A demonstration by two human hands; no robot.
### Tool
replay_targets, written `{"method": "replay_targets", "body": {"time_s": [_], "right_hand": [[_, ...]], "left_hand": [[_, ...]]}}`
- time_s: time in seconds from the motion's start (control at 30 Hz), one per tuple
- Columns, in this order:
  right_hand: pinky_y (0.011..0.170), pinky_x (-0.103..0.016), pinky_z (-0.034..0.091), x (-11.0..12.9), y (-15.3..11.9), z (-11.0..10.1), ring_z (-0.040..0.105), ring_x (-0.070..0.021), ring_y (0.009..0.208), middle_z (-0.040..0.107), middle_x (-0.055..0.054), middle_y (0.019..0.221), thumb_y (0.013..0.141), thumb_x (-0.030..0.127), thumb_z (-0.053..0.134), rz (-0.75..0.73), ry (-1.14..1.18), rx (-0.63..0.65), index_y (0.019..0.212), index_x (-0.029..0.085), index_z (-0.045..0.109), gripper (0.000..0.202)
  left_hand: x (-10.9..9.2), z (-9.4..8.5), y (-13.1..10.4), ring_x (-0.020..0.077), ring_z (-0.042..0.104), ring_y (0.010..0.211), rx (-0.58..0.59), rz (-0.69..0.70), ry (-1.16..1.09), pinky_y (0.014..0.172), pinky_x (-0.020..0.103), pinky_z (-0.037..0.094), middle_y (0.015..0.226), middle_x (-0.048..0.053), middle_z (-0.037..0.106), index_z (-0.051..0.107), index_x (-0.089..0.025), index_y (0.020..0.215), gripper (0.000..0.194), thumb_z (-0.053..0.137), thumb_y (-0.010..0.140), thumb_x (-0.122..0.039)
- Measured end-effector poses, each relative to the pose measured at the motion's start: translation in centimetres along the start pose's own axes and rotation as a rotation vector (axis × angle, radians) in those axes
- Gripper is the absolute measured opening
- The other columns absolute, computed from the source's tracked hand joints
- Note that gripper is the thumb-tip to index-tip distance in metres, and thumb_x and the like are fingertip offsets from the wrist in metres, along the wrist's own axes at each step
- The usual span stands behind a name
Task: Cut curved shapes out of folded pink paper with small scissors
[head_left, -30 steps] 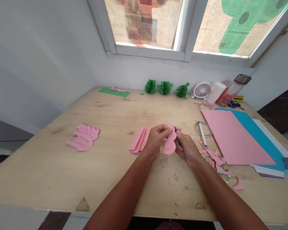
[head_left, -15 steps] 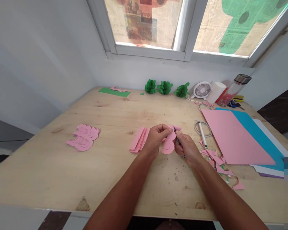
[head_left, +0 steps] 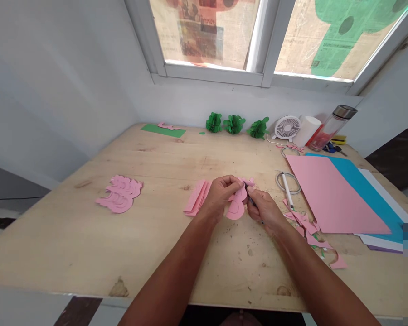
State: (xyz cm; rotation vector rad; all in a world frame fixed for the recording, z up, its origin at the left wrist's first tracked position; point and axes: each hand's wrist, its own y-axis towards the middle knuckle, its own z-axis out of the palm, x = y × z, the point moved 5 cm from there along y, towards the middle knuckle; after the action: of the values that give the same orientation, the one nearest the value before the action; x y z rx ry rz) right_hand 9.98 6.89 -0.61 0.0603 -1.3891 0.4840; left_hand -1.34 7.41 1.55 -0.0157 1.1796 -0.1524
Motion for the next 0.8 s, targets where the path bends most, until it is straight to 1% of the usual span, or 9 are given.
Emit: {"method": "replay_targets", "body": {"time_s": [0.2,0.37,0.57,0.8], "right_hand": [[0.034,-0.020,0.009,0.09,-0.05,0.11,0.014,-0.0041,0.032,0.027,0.010,0.035,0.077,0.052,0.052,-0.001,-0.004,0.002,0.059,0.017,0.048,0.040],[0.034,-0.020,0.009,0.04,-0.08,0.14,0.015,-0.0042,0.033,0.029,0.009,0.036,0.079,0.050,0.051,-0.019,0.006,0.018,0.057,0.017,0.046,0.040],[0.034,-0.020,0.009,0.29,-0.13,0.14,0.015,-0.0041,0.032,0.028,0.010,0.035,0.080,0.050,0.050,-0.007,-0.016,0.011,0.061,0.016,0.050,0.039],[0.035,-0.020,0.008,0.45,-0.11,-0.11,0.013,-0.0040,0.032,0.026,0.010,0.035,0.080,0.050,0.049,0.016,-0.023,0.014,0.062,0.015,0.051,0.039]], "left_hand": [[-0.11,0.26,-0.03,0.0098,0.047,0.051,0.021,-0.025,-0.020,0.051,0.025,0.037,0.054,-0.002,0.048,0.052,-0.015,0.056,0.023,0.066,0.064,-0.030],[-0.10,0.13,0.10,0.0084,0.045,0.051,-0.002,-0.011,0.001,0.051,0.023,0.036,0.054,-0.002,0.048,0.052,-0.014,0.055,0.021,0.066,0.063,-0.027],[-0.09,0.34,-0.04,0.0105,0.049,0.050,0.019,-0.043,-0.045,0.051,0.025,0.039,0.053,-0.002,0.048,0.051,-0.015,0.055,0.021,0.067,0.062,-0.027],[-0.20,0.53,-0.13,0.0121,0.052,0.047,0.056,-0.037,-0.062,0.050,0.026,0.038,0.051,-0.001,0.050,0.049,-0.015,0.057,0.020,0.064,0.065,-0.026]]}}
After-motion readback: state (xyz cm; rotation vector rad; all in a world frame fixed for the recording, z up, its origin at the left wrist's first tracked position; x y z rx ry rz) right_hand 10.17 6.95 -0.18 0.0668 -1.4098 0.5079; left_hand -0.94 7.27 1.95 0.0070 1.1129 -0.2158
